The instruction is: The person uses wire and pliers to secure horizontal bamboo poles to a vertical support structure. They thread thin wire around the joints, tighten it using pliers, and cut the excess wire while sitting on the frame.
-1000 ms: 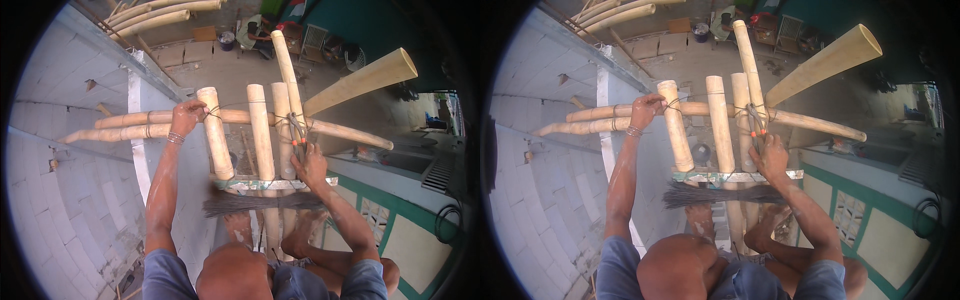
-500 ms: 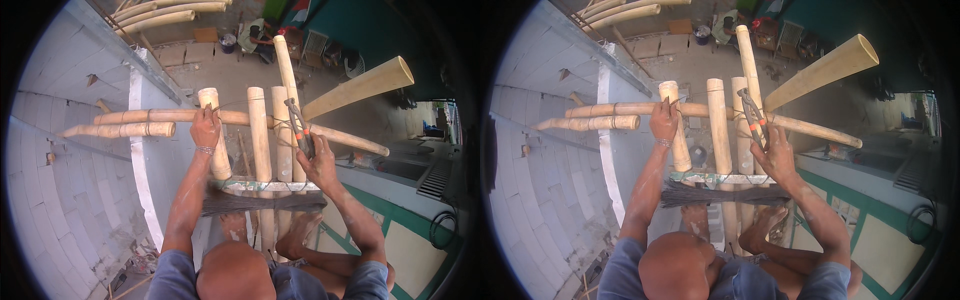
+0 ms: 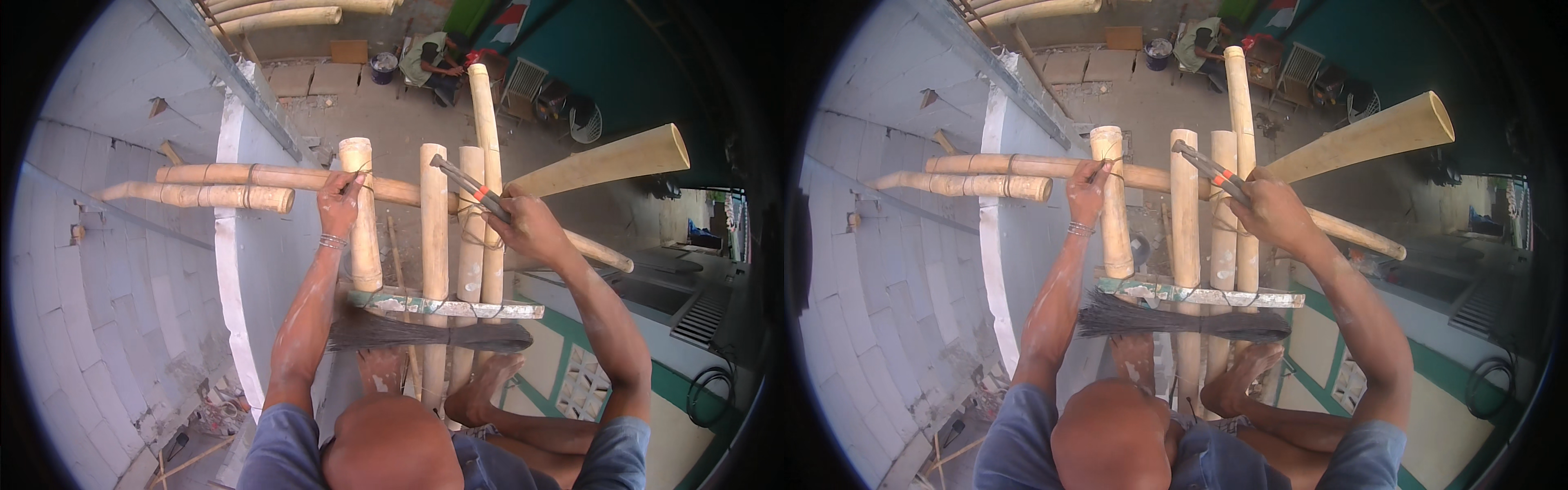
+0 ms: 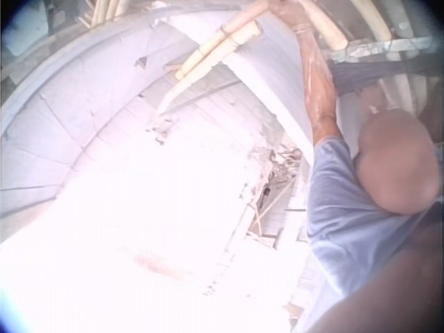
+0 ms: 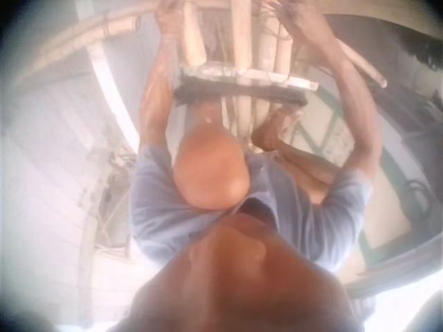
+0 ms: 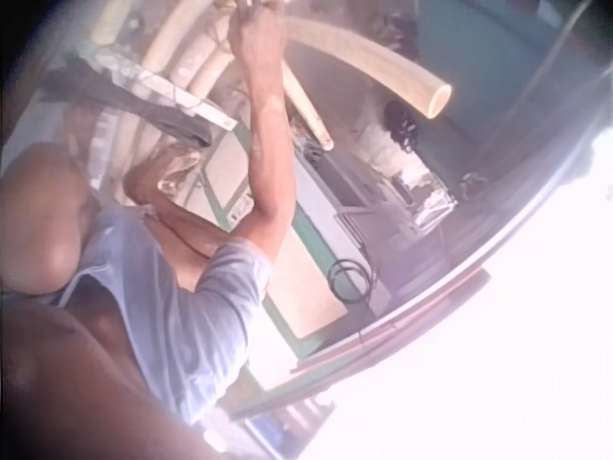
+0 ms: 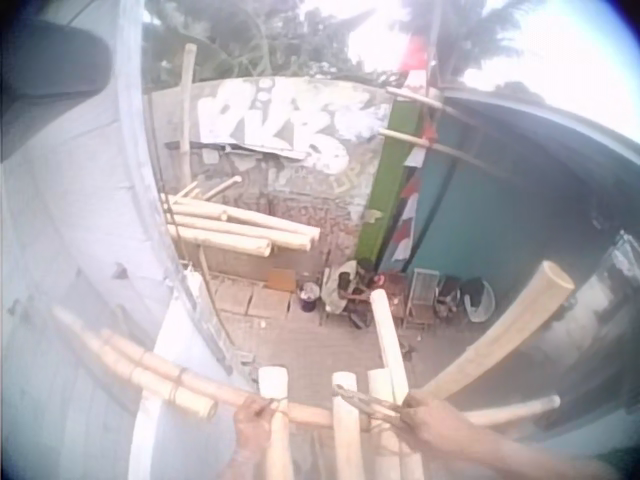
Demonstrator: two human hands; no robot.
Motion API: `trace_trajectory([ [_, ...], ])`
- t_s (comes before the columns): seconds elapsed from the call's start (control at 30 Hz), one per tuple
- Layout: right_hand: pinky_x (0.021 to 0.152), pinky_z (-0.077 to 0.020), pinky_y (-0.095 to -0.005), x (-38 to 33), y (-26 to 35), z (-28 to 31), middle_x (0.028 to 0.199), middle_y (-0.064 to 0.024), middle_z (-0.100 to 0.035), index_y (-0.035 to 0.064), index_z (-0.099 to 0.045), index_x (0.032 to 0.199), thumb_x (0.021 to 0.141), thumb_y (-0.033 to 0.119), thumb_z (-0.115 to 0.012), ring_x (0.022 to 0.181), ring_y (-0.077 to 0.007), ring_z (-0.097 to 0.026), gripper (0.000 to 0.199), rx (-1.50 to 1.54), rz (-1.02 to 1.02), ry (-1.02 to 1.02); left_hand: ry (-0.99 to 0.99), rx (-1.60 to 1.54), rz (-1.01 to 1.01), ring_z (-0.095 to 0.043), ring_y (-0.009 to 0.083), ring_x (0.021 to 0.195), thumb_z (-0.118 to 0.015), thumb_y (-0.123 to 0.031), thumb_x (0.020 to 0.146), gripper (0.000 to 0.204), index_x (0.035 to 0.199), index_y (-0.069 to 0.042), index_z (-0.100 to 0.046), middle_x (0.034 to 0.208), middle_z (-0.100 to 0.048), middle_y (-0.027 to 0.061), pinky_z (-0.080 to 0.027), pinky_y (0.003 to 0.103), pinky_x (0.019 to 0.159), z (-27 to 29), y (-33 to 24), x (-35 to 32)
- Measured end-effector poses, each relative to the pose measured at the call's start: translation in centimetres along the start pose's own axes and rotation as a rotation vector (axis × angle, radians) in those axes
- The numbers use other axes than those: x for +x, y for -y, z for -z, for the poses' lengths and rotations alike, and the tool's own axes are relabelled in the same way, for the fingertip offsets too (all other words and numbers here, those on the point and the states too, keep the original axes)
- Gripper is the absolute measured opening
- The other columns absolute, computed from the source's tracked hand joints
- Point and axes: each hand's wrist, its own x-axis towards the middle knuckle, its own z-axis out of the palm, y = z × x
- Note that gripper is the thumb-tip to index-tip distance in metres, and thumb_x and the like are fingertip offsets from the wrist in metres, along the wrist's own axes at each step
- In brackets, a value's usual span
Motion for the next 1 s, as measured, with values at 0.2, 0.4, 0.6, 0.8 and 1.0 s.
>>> trace_trajectory([
  [0.2, 0.112, -0.0456, -0.0495, 5.6, 1.0, -0.2, 0.124, -0.0111, -0.065, -0.0004, -0.077, 0.092, 0.089, 0.006, -0.06, 0.125, -0.0296, -0.064, 0.018, -0.667, 0.42, -0.161, -0.013, 0.074, -0.013, -0.062, 0.0089, 0.088, -0.085, -0.003, 0.086, 0.031, 0.116, 0.0, -0.077, 0.123, -0.063, 0.0053, -0.054, 0.025, 0.077, 0.4, -0.2, -0.6],
  [0.4, 0.132, -0.0174, -0.0544, 9.7, 4.3, -1.8, 0.172, -0.0036, -0.028, 0.0045, -0.079, 0.113, 0.096, 0.019, -0.061, 0.16, -0.0318, -0.021, 0.028, -0.864, 0.508, -0.244, -0.06, -0.002, -0.127, -0.063, 0.0086, 0.084, -0.085, 0.0, 0.084, 0.032, 0.115, -0.001, -0.076, 0.125, -0.065, 0.009, -0.055, 0.024, 0.074, 1.0, 1.7, -1.4],
  [0.6, 0.132, -0.0159, -0.0531, 12.4, 5.1, -2.5, 0.174, -0.003, -0.025, 0.0084, -0.079, 0.116, 0.096, 0.024, -0.064, 0.162, -0.0311, -0.017, 0.029, -0.951, 0.564, -0.269, -0.084, -0.024, -0.085, -0.064, 0.0093, 0.083, -0.084, 0.001, 0.084, 0.026, 0.11, -0.001, -0.077, 0.123, -0.065, 0.0089, -0.055, 0.025, 0.074, 0.7, 1.6, -1.3],
  [0.8, 0.133, -0.017, -0.048, 14.0, 5.8, -2.0, 0.17, -0.0008, -0.032, 0.0099, -0.082, 0.105, 0.095, 0.025, -0.064, 0.158, -0.0279, -0.026, 0.026, -0.947, 0.724, -0.329, -0.092, -0.067, -0.027, -0.063, 0.0086, 0.088, -0.083, 0.004, 0.083, 0.028, 0.11, 0.001, -0.074, 0.122, -0.065, 0.0081, -0.055, 0.024, 0.076, 0.5, 1.2, -1.1],
  [1.0, 0.12, -0.0359, -0.0447, 14.7, 7.3, -0.5, 0.135, 0.0018, -0.062, 0.0122, -0.082, 0.09, 0.094, 0.024, -0.062, 0.137, -0.0221, -0.049, 0.024, -1.034, 0.815, -0.215, -0.091, -0.126, -0.014, -0.061, 0.0085, 0.089, -0.083, 0.006, 0.082, 0.031, 0.111, 0.001, -0.073, 0.123, -0.065, 0.0074, -0.054, 0.025, 0.077, 0.6, 1.4, -1.1],
])
